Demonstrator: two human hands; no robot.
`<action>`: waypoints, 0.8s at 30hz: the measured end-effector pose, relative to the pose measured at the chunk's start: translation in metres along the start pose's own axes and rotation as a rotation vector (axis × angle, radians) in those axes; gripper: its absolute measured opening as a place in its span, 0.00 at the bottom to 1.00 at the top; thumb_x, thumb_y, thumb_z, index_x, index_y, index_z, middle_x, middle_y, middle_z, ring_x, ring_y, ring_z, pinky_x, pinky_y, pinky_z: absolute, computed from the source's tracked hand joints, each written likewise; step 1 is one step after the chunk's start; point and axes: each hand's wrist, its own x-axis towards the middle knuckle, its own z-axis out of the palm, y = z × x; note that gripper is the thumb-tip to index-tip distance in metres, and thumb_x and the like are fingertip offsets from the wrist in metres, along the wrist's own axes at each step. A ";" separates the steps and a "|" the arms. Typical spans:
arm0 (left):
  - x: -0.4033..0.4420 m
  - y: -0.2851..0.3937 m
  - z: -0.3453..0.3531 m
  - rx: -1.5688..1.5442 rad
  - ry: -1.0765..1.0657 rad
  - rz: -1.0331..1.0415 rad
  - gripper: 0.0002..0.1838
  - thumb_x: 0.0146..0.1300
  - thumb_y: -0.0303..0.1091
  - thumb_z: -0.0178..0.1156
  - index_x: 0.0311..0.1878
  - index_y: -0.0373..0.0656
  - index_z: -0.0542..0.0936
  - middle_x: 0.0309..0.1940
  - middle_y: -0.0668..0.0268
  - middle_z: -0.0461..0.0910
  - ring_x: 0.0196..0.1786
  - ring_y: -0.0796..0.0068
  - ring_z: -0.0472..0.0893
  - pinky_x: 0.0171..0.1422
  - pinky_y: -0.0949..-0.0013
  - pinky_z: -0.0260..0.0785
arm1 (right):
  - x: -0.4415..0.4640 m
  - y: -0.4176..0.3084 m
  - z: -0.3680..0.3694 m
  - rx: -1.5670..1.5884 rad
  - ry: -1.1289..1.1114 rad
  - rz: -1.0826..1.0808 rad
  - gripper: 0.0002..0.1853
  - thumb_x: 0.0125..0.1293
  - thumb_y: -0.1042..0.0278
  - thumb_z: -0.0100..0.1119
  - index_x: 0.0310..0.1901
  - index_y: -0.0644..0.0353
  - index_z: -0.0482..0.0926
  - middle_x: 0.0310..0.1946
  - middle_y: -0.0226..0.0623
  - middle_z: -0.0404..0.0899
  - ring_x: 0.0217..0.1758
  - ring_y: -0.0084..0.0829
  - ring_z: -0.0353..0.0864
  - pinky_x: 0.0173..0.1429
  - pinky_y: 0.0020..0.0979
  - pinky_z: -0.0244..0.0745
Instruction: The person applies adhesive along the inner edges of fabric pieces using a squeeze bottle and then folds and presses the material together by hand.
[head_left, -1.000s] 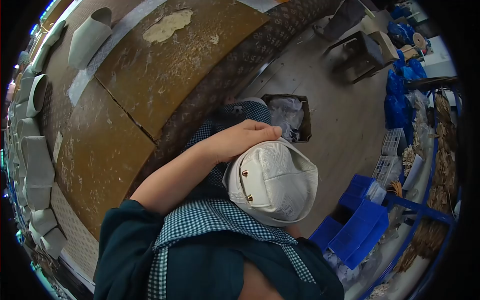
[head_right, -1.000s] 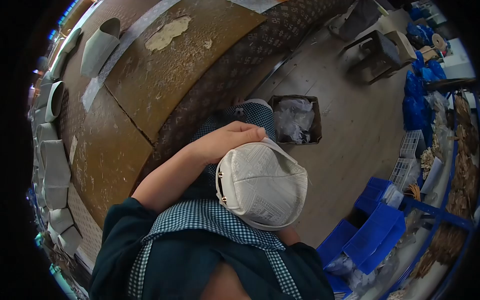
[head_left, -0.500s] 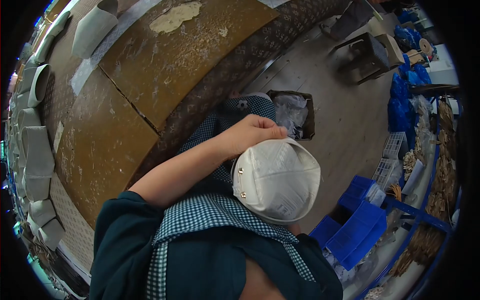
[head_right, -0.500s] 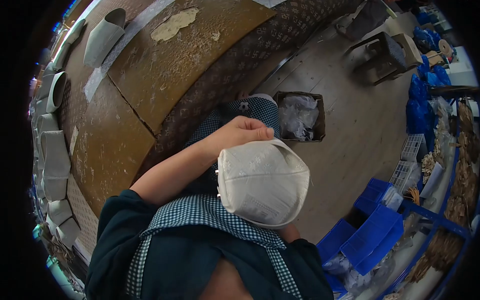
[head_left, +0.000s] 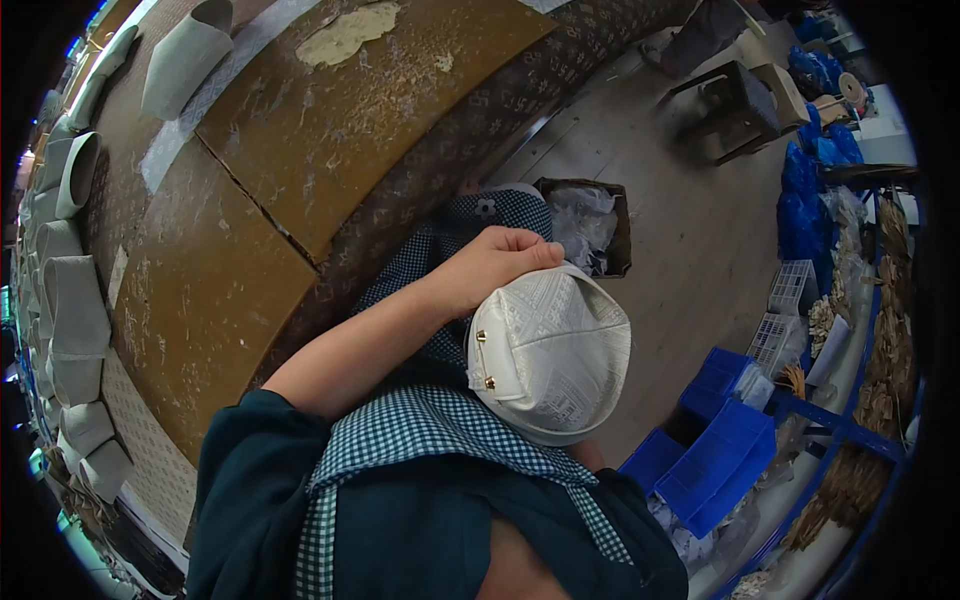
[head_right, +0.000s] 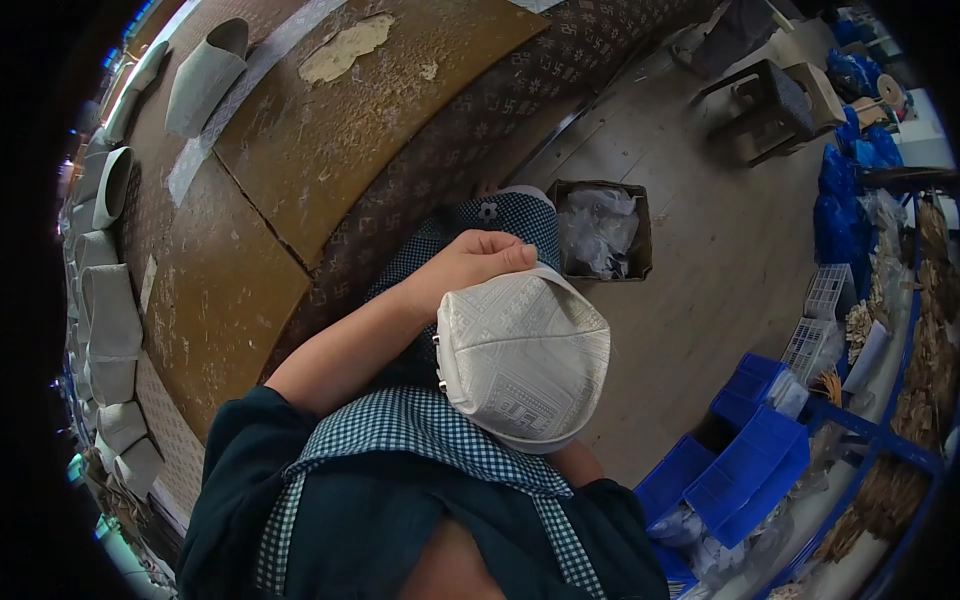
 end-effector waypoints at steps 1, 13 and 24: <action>-0.001 -0.002 0.000 0.009 0.000 -0.006 0.17 0.69 0.46 0.61 0.36 0.40 0.84 0.28 0.71 0.83 0.28 0.84 0.79 0.34 0.77 0.73 | -0.002 0.000 0.000 -0.001 0.001 0.003 0.22 0.71 0.60 0.52 0.62 0.62 0.70 0.57 0.45 0.74 0.60 0.38 0.72 0.63 0.40 0.67; 0.007 -0.017 -0.020 -0.178 0.101 -0.084 0.16 0.68 0.44 0.62 0.35 0.39 0.83 0.29 0.68 0.83 0.28 0.80 0.81 0.34 0.75 0.75 | -0.005 0.002 0.007 0.003 -0.007 0.006 0.23 0.71 0.59 0.52 0.63 0.62 0.69 0.57 0.45 0.74 0.61 0.37 0.71 0.63 0.39 0.67; 0.009 -0.017 -0.020 -0.209 0.124 -0.083 0.15 0.68 0.43 0.63 0.36 0.39 0.84 0.29 0.68 0.83 0.28 0.80 0.81 0.34 0.75 0.75 | -0.004 -0.001 0.005 0.014 -0.005 0.004 0.23 0.72 0.59 0.51 0.63 0.63 0.69 0.58 0.44 0.73 0.61 0.36 0.71 0.62 0.38 0.67</action>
